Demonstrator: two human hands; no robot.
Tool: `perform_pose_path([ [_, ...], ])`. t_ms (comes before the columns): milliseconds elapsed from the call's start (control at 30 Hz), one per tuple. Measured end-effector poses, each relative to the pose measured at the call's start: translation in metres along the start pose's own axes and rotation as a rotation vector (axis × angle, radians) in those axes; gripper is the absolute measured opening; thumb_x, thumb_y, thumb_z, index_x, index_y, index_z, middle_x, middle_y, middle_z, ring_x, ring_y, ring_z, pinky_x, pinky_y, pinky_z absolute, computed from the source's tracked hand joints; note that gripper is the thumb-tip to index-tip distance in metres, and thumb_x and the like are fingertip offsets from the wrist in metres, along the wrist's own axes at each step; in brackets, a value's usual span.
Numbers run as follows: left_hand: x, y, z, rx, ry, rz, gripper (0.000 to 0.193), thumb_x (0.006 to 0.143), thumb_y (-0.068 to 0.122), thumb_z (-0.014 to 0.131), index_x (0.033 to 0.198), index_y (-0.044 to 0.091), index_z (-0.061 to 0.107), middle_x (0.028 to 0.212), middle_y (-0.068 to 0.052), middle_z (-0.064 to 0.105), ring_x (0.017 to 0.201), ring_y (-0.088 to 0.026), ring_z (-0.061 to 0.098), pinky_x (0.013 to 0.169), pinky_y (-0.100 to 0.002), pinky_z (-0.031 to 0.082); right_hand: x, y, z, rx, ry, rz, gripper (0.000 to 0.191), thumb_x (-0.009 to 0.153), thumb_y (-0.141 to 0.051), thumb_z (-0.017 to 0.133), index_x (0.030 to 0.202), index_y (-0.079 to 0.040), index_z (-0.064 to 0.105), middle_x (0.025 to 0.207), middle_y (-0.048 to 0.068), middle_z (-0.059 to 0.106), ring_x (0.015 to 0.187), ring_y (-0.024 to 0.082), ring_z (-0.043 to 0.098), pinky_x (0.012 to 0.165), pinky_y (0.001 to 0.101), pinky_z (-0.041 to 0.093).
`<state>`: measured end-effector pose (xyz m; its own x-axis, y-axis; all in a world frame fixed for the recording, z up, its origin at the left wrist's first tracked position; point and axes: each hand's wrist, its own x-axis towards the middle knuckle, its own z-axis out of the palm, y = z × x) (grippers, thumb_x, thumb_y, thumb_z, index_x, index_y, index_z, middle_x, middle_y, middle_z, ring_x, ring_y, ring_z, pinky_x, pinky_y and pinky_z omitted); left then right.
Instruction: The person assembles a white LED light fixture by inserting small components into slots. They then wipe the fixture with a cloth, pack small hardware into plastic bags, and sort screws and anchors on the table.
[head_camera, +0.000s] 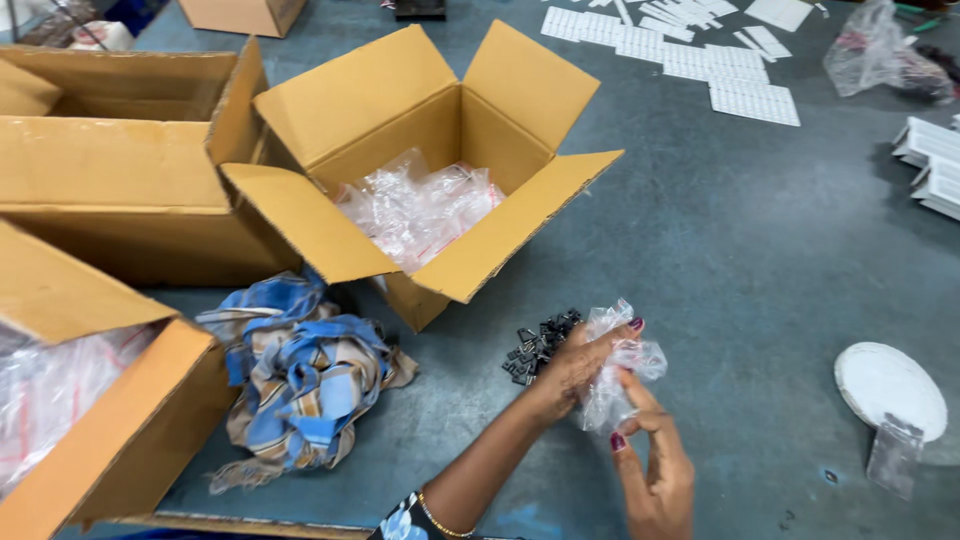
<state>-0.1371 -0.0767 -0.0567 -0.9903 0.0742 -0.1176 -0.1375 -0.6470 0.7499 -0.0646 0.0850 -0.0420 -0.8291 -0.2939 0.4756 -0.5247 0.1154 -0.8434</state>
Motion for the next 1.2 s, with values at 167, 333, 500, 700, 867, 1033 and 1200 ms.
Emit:
perform_pose_path([
  [167, 0.003, -0.008, 0.001, -0.385, -0.174, -0.106, 0.044, 0.111, 0.048, 0.063, 0.095, 0.006, 0.059, 0.103, -0.012, 0.067, 0.086, -0.017, 0.067, 0.079, -0.031, 0.057, 0.01, -0.025, 0.016, -0.136, 0.084, 0.092, 0.033, 0.092, -0.008, 0.065, 0.123, -0.003, 0.056, 0.131, 0.019, 0.067, 0.121, 0.024, 0.063, 0.108, 0.0365, 0.045],
  [333, -0.001, -0.01, 0.012, -0.468, -0.308, -0.24, 0.066, 0.104, 0.06, 0.047, 0.115, -0.002, 0.066, 0.113, -0.016, 0.069, 0.104, -0.024, 0.069, 0.092, -0.037, 0.058, 0.026, -0.035, 0.008, -0.5, 0.082, -0.049, 0.053, 0.087, -0.013, 0.071, 0.138, -0.009, 0.06, 0.135, 0.013, 0.066, 0.123, 0.032, 0.063, 0.104, 0.0397, 0.048],
  [500, -0.008, -0.031, 0.027, -0.481, -0.355, -0.166, 0.051, 0.116, 0.05, 0.047, 0.143, 0.007, 0.051, 0.134, -0.013, 0.061, 0.123, -0.023, 0.063, 0.104, -0.04, 0.055, 0.026, -0.023, -0.011, -0.554, 0.07, 0.021, 0.05, 0.09, -0.013, 0.069, 0.139, -0.009, 0.061, 0.136, 0.013, 0.066, 0.118, 0.034, 0.063, 0.1, 0.0423, 0.049],
  [700, -0.015, -0.045, 0.038, -0.304, -0.433, -0.201, 0.063, 0.113, 0.044, 0.058, 0.164, 0.019, 0.031, 0.147, -0.013, 0.043, 0.129, -0.022, 0.054, 0.106, -0.043, 0.05, 0.006, 0.035, -0.039, -0.28, 0.222, 0.13, 0.044, 0.093, 0.0, 0.063, 0.137, -0.001, 0.064, 0.127, 0.019, 0.069, 0.113, 0.032, 0.067, 0.097, 0.0418, 0.053],
  [867, -0.012, -0.045, 0.046, -0.091, -0.365, -0.18, 0.092, 0.096, 0.032, 0.07, 0.165, 0.032, 0.009, 0.153, -0.012, 0.042, 0.135, -0.02, 0.051, 0.106, -0.042, 0.049, -0.003, 0.108, -0.097, 0.627, 0.363, 0.503, 0.029, 0.092, 0.008, 0.055, 0.117, 0.0, 0.068, 0.109, 0.018, 0.071, 0.092, 0.026, 0.07, 0.076, 0.0378, 0.057],
  [1033, -0.017, -0.054, 0.051, -0.182, -0.526, -0.189, 0.085, 0.1, 0.027, 0.075, 0.171, 0.018, 0.03, 0.145, -0.01, 0.052, 0.131, -0.022, 0.055, 0.106, -0.041, 0.052, -0.011, 0.141, -0.082, 0.632, 0.336, 0.314, 0.009, 0.093, 0.012, 0.058, 0.091, 0.004, 0.064, 0.108, 0.021, 0.071, 0.082, 0.026, 0.069, 0.067, 0.0385, 0.059],
  [1200, -0.018, -0.054, 0.046, -0.101, -0.46, -0.275, 0.071, 0.1, 0.02, 0.073, 0.165, 0.014, 0.042, 0.139, -0.009, 0.059, 0.123, -0.021, 0.062, 0.093, -0.036, 0.058, -0.011, 0.121, -0.067, -0.125, 0.312, 0.0, 0.016, 0.085, 0.014, 0.055, 0.088, 0.003, 0.066, 0.115, 0.017, 0.07, 0.107, 0.023, 0.067, 0.089, 0.034, 0.055],
])
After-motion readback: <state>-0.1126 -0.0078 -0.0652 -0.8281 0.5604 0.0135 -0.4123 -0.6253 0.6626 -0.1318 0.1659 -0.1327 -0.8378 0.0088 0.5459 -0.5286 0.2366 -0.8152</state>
